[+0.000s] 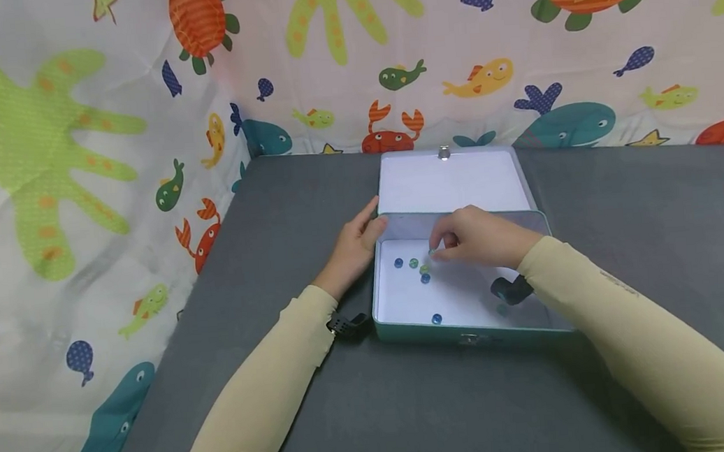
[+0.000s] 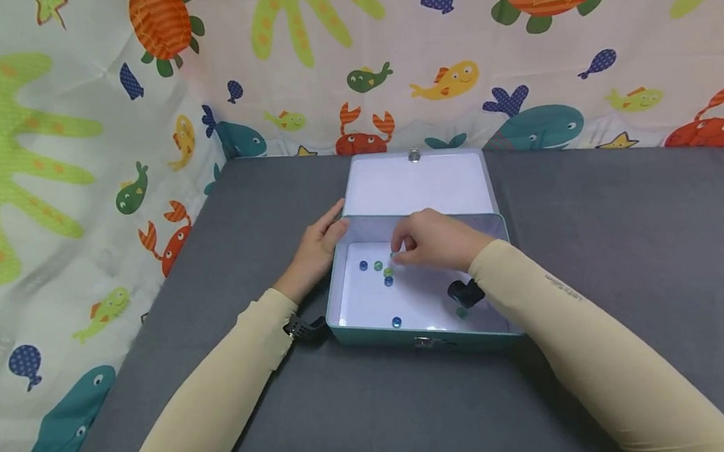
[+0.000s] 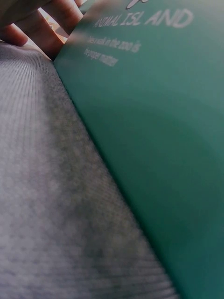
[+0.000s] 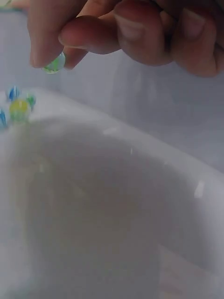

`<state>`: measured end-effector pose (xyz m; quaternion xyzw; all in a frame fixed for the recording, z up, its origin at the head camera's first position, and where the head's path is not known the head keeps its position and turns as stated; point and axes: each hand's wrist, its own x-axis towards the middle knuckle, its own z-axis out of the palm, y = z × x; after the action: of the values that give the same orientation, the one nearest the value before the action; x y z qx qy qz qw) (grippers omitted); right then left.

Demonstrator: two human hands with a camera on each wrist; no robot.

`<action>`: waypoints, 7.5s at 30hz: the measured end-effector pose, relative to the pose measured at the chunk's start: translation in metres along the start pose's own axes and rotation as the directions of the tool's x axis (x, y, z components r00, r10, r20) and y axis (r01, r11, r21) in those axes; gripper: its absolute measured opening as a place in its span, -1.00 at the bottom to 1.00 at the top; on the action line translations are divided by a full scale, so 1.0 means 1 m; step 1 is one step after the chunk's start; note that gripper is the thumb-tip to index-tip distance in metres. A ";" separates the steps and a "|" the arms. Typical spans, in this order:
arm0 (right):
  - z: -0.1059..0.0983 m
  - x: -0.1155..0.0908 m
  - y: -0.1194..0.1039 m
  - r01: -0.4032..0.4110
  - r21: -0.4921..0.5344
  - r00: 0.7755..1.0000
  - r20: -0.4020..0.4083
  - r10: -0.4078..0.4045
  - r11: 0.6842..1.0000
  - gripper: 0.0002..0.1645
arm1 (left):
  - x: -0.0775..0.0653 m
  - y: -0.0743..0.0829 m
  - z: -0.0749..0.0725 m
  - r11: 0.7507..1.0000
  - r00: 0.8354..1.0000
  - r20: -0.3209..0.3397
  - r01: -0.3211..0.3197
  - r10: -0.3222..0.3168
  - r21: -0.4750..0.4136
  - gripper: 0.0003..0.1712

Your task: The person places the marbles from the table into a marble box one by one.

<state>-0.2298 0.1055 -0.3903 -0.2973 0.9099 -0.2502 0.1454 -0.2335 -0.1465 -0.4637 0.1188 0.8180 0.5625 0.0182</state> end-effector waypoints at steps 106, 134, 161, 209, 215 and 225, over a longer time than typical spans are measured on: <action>-0.042 -0.111 0.042 -0.108 0.109 0.941 -0.309 0.137 0.988 -0.73 | -0.001 0.004 0.006 1.000 0.999 -0.040 -0.010 0.011 0.014 -0.26; -0.034 -0.164 0.070 -0.154 0.075 0.934 -0.313 0.170 0.985 -0.66 | -0.001 0.005 0.005 1.000 1.000 -0.028 0.004 -0.004 0.003 -0.26; -0.026 -0.172 0.112 -0.244 0.009 0.969 -0.026 0.244 0.970 -0.83 | -0.003 0.010 0.005 1.000 1.000 -0.024 0.008 -0.008 0.009 -0.25; -0.049 -0.167 0.086 -0.207 0.073 0.918 -0.330 0.220 0.976 -0.84 | -0.002 0.006 0.005 1.000 1.000 -0.022 0.014 -0.013 0.015 -0.22; -0.054 -0.160 0.079 -0.209 0.099 0.913 -0.335 0.230 0.973 -0.84 | -0.002 0.005 0.004 1.000 1.000 -0.024 0.007 -0.007 0.014 -0.23; -0.058 -0.149 0.071 -0.205 0.139 0.907 -0.345 0.241 0.969 -0.86 | -0.002 0.002 0.001 1.000 1.000 -0.029 0.007 -0.007 0.004 -0.21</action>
<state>-0.1703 0.2678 -0.3632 -0.1331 0.9354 -0.3271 0.0191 -0.2316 -0.1452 -0.4628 0.1076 0.8198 0.5624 0.0080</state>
